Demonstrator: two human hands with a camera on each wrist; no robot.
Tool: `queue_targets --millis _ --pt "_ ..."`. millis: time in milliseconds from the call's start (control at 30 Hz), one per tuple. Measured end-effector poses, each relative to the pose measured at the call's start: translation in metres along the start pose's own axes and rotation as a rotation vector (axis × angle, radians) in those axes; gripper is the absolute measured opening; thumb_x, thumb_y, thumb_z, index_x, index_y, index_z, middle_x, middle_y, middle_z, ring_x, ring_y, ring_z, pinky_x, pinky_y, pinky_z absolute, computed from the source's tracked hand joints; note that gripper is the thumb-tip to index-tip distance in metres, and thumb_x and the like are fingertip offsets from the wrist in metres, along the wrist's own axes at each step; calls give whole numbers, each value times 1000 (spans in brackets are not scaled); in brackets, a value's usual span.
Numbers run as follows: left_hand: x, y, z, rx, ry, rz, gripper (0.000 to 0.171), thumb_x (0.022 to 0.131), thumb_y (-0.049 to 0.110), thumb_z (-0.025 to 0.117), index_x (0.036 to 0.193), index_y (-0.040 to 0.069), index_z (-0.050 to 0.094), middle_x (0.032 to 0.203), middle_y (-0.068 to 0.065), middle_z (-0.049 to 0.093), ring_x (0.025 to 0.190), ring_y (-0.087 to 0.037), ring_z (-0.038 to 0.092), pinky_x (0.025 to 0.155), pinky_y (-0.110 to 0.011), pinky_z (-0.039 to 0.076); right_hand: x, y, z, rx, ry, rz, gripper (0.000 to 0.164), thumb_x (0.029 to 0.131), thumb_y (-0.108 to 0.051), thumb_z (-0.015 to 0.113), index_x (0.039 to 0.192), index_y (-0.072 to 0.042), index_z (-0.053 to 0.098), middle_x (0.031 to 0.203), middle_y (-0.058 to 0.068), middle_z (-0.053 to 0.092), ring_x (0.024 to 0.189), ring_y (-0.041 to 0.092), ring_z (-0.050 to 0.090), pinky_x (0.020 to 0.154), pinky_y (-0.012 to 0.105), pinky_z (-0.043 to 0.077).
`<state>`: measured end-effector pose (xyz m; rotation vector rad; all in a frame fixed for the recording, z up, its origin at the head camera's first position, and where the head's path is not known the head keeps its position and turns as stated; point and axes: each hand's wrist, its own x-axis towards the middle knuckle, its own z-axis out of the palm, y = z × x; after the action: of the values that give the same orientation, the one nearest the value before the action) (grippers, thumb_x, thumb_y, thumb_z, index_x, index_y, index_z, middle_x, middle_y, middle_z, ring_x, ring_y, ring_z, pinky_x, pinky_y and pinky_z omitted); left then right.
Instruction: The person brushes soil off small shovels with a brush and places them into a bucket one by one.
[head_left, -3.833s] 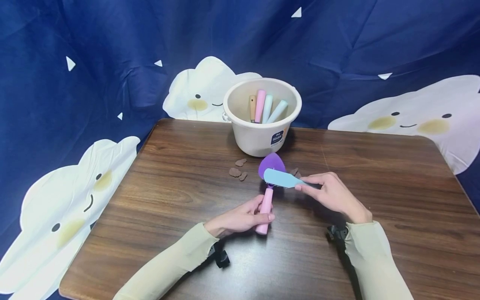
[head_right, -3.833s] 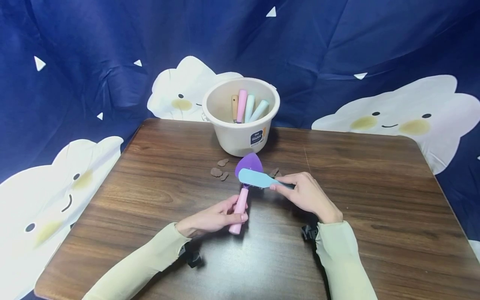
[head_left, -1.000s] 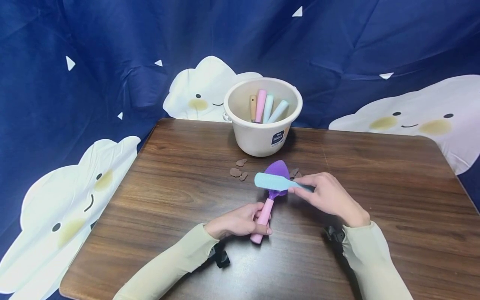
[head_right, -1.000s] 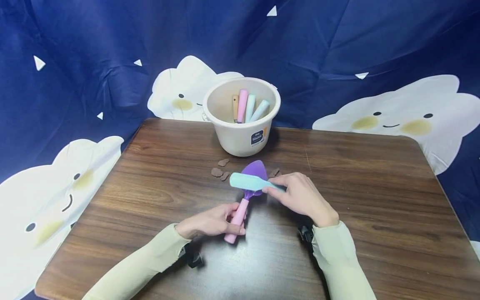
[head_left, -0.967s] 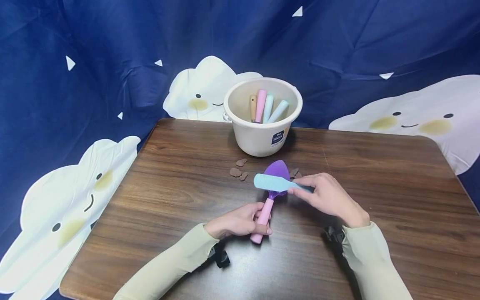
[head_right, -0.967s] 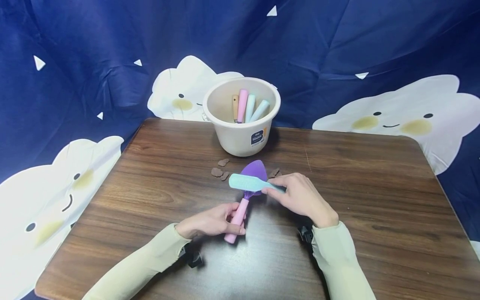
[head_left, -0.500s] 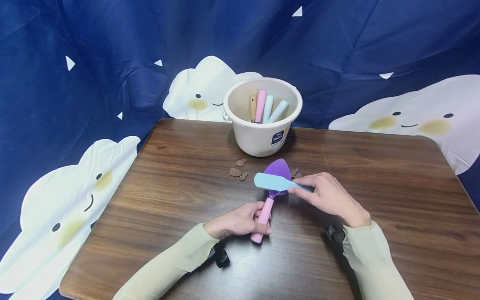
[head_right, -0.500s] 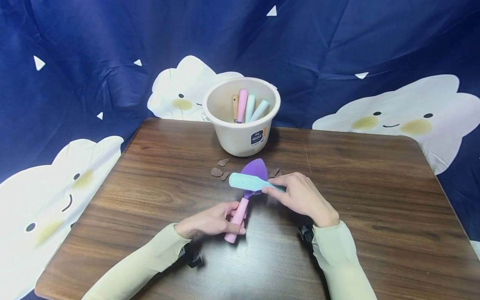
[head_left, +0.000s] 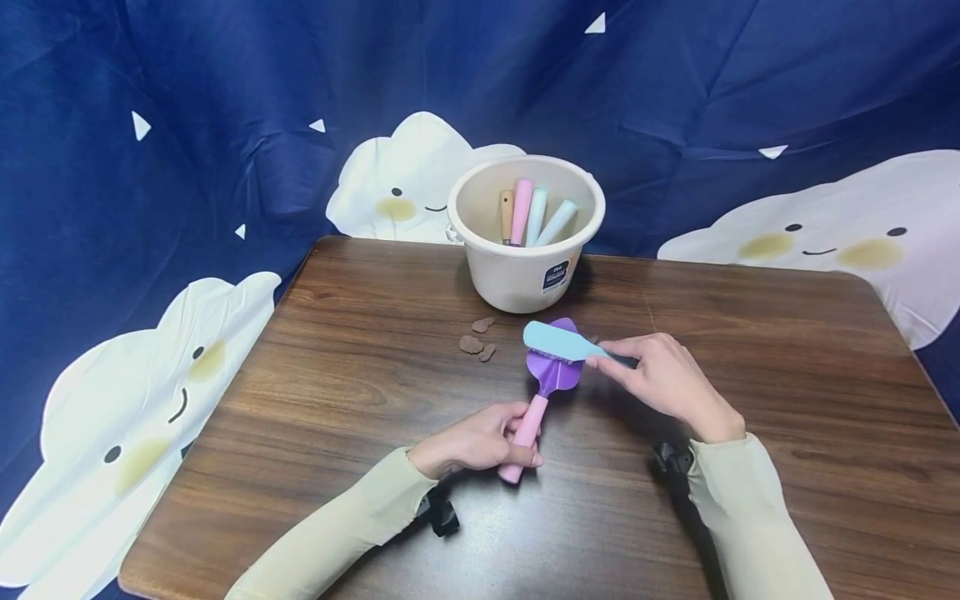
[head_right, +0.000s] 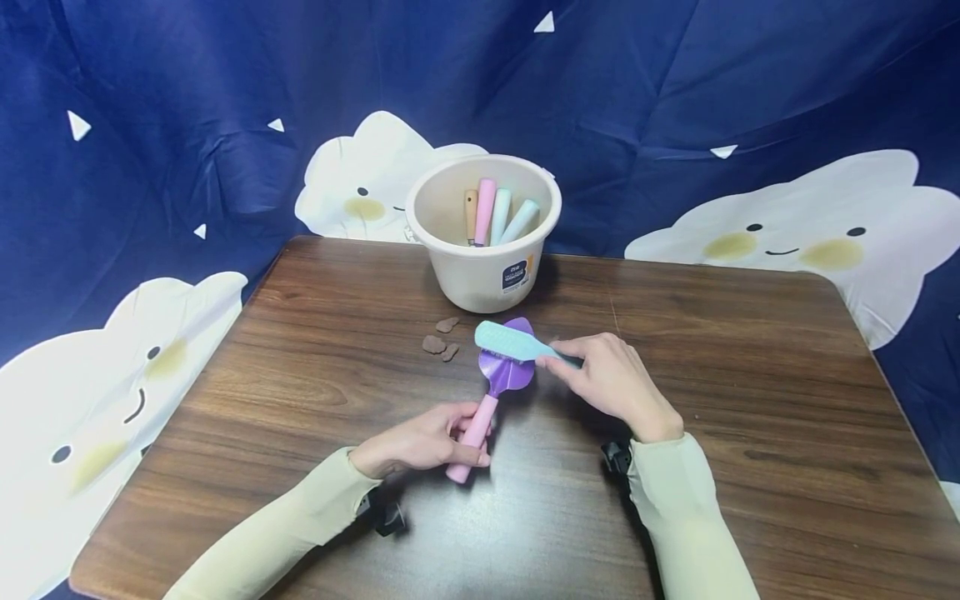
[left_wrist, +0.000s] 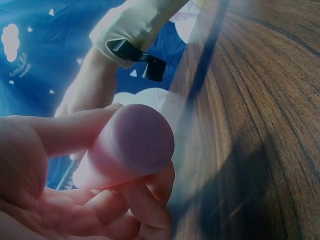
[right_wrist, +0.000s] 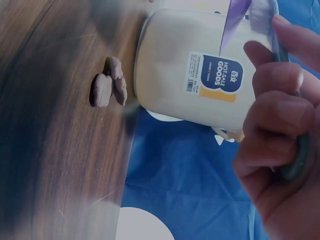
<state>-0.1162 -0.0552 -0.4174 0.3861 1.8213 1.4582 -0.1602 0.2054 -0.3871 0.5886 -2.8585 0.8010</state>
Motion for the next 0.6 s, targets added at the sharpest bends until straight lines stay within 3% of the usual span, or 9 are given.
queue_targets --millis 200,433,600 --pt "-1 -1 1 0 -17 -12 33 80 -5 69 107 -9 50 79 -4 67 66 -13 61 60 -21 54 2 6 -4 -39 60 86 39 90 -40 65 110 -7 73 97 16 74 86 35 70 68 51 52" --pt "-2 0 2 7 -20 -13 32 81 -5 70 106 -8 51 78 1 65 68 -13 61 62 -20 54 2 13 -7 -86 139 117 39 90 -41 64 108 -8 74 93 17 73 86 42 68 59 51 49" --pt "-1 0 2 9 -10 -6 34 80 -4 70 107 -8 51 84 -10 67 67 -14 60 61 -20 53 2 10 -8 -78 160 143 41 91 -41 63 109 -6 73 94 19 73 86 43 67 59 53 49"
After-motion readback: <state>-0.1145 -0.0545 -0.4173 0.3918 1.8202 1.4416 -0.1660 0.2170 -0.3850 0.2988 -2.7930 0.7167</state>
